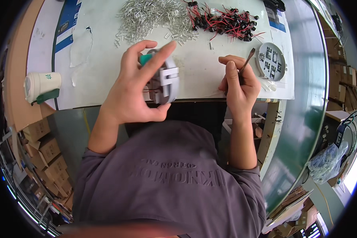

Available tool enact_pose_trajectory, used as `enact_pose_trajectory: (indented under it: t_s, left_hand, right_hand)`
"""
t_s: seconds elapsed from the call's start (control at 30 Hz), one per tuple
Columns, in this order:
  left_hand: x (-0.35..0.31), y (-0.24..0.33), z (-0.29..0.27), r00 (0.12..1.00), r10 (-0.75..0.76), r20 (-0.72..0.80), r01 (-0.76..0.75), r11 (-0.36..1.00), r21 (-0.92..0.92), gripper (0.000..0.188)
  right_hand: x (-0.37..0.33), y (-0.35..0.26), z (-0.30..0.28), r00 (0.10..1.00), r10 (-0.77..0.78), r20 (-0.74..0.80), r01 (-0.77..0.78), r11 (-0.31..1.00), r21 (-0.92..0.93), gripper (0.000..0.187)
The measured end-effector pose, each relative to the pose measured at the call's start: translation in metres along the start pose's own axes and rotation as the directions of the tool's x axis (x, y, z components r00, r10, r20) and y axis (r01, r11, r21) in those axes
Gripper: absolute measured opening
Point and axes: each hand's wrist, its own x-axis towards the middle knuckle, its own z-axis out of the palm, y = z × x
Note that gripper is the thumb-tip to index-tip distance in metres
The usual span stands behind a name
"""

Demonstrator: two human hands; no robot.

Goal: Assembling small electronic modules by inserting components and wires into circular plastic housings.

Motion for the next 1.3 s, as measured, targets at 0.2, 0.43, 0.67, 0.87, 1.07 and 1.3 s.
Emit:
enact_pose_trajectory:
  t_s: [0.2, 0.43, 0.67, 0.87, 1.07, 1.3]
  left_hand:
    - [-0.007, -0.047, 0.031, 0.913, 0.156, -0.377, -0.198, 0.977, -0.074, 0.112]
    - [-0.017, -0.041, 0.014, 0.99, 0.059, -0.128, -0.065, 0.997, -0.047, 0.113]
    - [-0.005, -0.035, 0.024, 0.995, -0.07, -0.071, 0.063, 0.993, -0.105, 0.114]
    - [-0.004, -0.035, 0.033, 0.987, -0.125, -0.095, 0.113, 0.986, -0.122, 0.117]
    - [-0.001, -0.034, 0.034, 0.986, -0.116, -0.116, 0.102, 0.987, -0.125, 0.117]
    - [-0.003, -0.036, 0.035, 0.987, -0.105, -0.124, 0.091, 0.989, -0.119, 0.116]
  right_hand:
    - [0.003, -0.01, -0.002, 0.985, 0.144, 0.096, -0.144, 0.99, -0.005, 0.025]
    - [0.01, -0.021, -0.009, 0.938, -0.147, 0.314, 0.24, 0.928, -0.284, 0.032]
    - [0.019, -0.069, -0.004, 0.724, 0.004, 0.69, 0.401, 0.811, -0.426, 0.046]
    - [0.018, -0.063, 0.006, 0.679, 0.091, 0.728, 0.441, 0.743, -0.504, 0.047]
    - [0.03, -0.054, 0.01, 0.608, 0.062, 0.792, 0.515, 0.728, -0.452, 0.045]
    - [0.038, -0.055, 0.016, 0.568, 0.04, 0.822, 0.521, 0.756, -0.397, 0.044]
